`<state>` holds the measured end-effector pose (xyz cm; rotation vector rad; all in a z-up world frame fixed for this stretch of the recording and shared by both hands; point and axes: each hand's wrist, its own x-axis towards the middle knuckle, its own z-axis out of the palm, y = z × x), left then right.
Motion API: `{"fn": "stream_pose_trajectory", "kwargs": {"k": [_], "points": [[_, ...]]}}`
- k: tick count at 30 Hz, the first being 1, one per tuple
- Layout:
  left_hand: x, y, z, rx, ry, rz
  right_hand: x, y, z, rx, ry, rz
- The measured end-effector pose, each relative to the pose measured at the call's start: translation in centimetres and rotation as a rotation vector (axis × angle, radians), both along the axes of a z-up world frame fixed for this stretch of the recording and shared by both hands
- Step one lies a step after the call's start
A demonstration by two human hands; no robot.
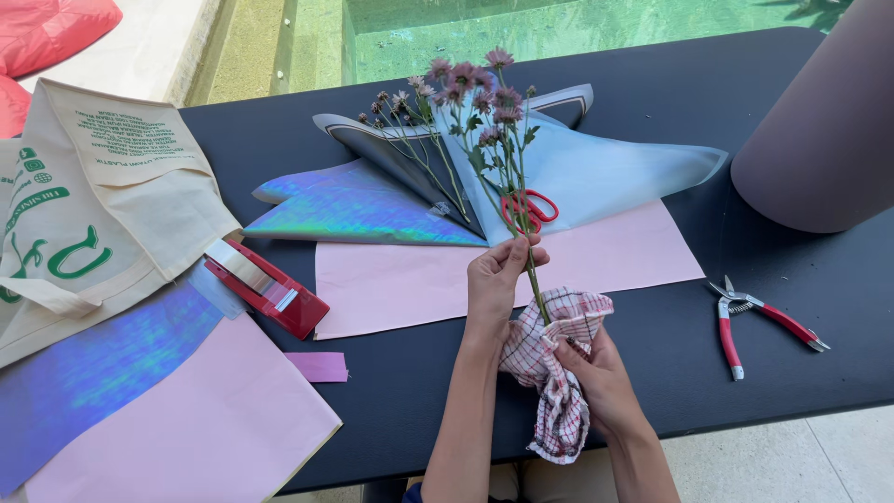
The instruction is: The person trims flower stems with shears and wipes them with a cloth before placing them into a bouquet on a table.
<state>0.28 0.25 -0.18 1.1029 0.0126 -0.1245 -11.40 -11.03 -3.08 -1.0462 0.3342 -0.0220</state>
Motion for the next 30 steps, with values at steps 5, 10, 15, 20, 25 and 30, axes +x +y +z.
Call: {"fn": "stream_pose_trajectory", "kwargs": {"k": [5, 10, 15, 20, 25, 30], "points": [[0.6, 0.6, -1.1, -0.109, 0.008, -0.015, 0.0, -0.7, -4.3, -0.103, -0.122, -0.122], [0.1, 0.9, -1.1, -0.087, 0.001, -0.06, -0.4, -0.3, -3.5, -0.325, -0.199, -0.125], [-0.6, 1.1, -0.6, -0.102, -0.05, -0.169, -0.8, -1.8, -3.2, -0.668, -0.513, 0.039], [-0.3, 0.8, -2.4, -0.132, -0.03, -0.202, -1.1, -2.2, -3.1, -0.426, -0.489, 0.143], [-0.2, 0.8, -3.0, -0.142, -0.028, -0.196, -1.4, -0.4, -6.2, -0.052, -0.062, -0.034], [-0.1, 2.0, -1.8, -0.07, -0.062, -0.128, -1.6, 1.3, -3.2, -0.432, -0.261, -0.109]]}}
